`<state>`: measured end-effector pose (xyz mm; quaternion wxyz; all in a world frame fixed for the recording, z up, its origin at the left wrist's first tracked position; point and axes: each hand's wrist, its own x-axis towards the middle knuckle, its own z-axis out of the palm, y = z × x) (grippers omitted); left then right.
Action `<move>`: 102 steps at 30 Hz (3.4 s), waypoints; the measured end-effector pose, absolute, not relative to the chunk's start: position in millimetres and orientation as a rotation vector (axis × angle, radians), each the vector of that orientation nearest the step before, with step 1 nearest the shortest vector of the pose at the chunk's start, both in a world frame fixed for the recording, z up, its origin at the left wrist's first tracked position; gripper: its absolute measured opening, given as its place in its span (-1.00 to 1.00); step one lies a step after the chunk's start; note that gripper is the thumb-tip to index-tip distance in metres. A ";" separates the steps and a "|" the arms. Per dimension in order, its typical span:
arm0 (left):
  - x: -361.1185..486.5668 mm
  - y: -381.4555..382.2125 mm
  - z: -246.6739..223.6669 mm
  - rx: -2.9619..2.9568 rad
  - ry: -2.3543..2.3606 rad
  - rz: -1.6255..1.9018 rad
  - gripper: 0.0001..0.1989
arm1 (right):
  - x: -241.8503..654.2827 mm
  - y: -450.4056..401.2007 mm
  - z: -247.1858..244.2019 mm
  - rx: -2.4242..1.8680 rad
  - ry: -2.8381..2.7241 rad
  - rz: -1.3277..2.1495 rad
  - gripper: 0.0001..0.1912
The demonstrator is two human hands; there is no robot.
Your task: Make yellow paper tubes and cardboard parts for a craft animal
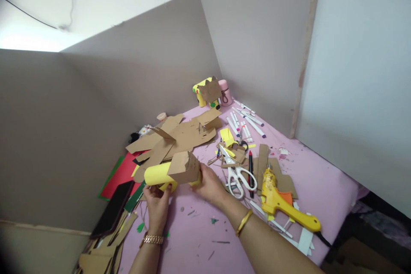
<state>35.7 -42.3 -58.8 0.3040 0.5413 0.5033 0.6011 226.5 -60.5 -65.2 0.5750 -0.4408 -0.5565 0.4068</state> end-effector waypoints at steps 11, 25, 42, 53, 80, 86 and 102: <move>36.8 -41.6 -58.2 1.439 1.329 1.596 -0.54 | 226.3 -61.5 -66.2 -1.065 -1.241 0.901 0.10; 36.7 -44.8 -56.5 1.418 1.346 1.599 -0.53 | 231.1 -66.3 -51.2 -1.028 -1.328 0.805 -0.18; 32.0 -41.9 -61.1 1.436 1.360 1.613 -0.51 | 232.2 -66.5 -49.3 -1.067 -1.376 0.795 -0.18; 34.5 -43.4 -58.7 1.448 1.409 1.599 -0.52 | 229.7 -67.5 -52.5 -1.095 -1.347 0.812 -0.04; 30.3 -46.6 -64.0 1.488 1.399 1.572 -0.62 | 226.6 -69.4 -59.6 -1.071 -1.343 0.866 -0.13; 27.2 -57.4 -65.0 1.499 1.377 1.567 -0.66 | 226.2 -70.8 -67.9 -1.071 -1.337 0.933 -0.17; 26.7 -62.1 -63.8 1.502 1.375 1.549 -0.61 | 223.1 -71.8 -71.0 -1.063 -1.266 1.023 -0.14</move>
